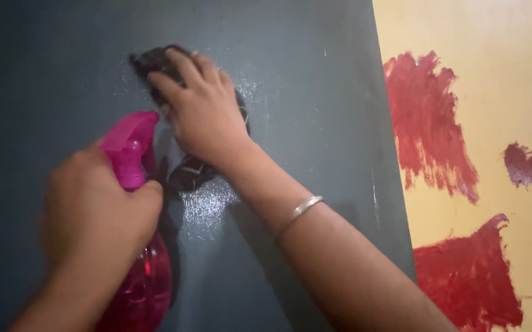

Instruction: The person sprays a cleaning solution from a pink bottle onto a dark gray wall and wipes the surface with a dark cloth. The person repeatedly sprays and wipes the same area of the wall, which is adjacent to a yellow wall with red paint marks.

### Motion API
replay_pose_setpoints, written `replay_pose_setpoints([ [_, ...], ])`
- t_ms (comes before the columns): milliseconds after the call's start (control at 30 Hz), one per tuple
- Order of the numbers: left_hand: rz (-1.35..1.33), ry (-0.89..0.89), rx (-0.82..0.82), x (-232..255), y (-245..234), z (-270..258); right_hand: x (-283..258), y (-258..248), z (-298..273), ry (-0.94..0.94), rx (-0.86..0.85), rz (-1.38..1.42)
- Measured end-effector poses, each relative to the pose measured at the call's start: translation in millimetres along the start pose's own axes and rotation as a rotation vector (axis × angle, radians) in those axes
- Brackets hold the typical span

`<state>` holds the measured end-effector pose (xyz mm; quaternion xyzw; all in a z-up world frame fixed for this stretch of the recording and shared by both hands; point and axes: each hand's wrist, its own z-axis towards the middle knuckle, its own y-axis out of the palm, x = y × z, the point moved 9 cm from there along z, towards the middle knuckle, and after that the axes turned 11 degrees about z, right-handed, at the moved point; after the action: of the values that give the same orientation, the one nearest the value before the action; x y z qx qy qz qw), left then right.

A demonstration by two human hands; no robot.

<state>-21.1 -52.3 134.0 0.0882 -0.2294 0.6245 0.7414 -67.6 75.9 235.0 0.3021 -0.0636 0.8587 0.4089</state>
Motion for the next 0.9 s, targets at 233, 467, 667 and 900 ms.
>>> replay_pose_setpoints([
  [233, -0.053, -0.036, -0.021, -1.2, -7.9, -5.2, 22.2, -36.9, -23.4, -0.068, -0.069, -0.028],
  [467, -0.066, -0.080, -0.049, -6.6, -6.3, -4.3, 119.2, -80.8, -11.0, 0.250, 0.142, -0.156],
  [667, -0.109, -0.053, -0.037, -4.0, -7.0, -4.5, 116.9, -37.6, 35.5, 0.283, 0.154, -0.196],
  [900, -0.087, -0.023, 0.051, -6.7, -10.6, -4.5, 5.8, 21.7, 36.7, -0.076, -0.027, 0.058],
])
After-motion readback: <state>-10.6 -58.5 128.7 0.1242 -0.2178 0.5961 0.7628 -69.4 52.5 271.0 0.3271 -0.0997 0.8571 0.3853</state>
